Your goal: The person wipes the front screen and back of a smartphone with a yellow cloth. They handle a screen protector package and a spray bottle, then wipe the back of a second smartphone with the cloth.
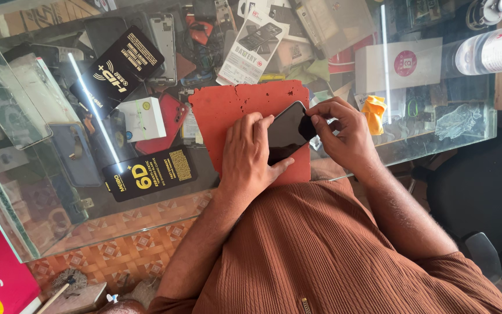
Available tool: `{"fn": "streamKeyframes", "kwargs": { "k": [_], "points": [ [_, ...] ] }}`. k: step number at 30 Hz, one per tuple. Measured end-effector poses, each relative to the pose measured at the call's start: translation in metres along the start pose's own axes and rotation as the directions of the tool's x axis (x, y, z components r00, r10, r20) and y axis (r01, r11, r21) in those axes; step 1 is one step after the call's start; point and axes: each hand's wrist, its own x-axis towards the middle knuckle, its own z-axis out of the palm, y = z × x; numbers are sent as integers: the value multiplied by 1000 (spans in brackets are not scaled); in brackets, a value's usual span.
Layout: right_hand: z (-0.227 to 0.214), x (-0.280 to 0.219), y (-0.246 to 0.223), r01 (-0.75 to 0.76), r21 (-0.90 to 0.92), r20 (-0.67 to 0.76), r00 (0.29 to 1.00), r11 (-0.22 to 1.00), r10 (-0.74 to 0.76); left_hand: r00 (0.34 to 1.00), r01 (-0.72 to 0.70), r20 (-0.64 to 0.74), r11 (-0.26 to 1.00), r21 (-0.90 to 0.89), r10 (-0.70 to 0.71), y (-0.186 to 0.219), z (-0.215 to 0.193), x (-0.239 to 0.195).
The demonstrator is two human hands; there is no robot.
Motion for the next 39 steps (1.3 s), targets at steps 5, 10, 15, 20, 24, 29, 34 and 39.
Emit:
{"fn": "streamKeyframes", "kwargs": {
  "k": [5,10,15,20,24,29,34,39],
  "points": [
    [-1,3,2,-149,147,32,989,978,146,999,-23,-26,1000,8,24,2,0,-2],
    [1,5,7,-263,159,47,965,952,259,998,-48,-37,998,26,49,4,0,-3],
    [2,5,9,-265,138,53,964,954,260,998,-51,-39,998,31,52,5,-1,-3],
    [2,4,10,-256,133,54,966,957,251,998,-47,-29,998,42,48,4,-1,-3],
    [2,4,13,-270,132,60,963,954,265,999,-48,-24,998,35,49,3,0,-3],
    [3,7,15,-279,168,70,960,945,271,999,-49,-19,998,45,50,3,1,-4],
    [2,3,8,-159,133,18,987,978,158,997,-65,-47,997,34,67,2,1,-4],
    [1,-13,-5,284,-320,-68,945,904,-321,999,-23,-26,998,55,25,3,0,-3]
  ]
}}
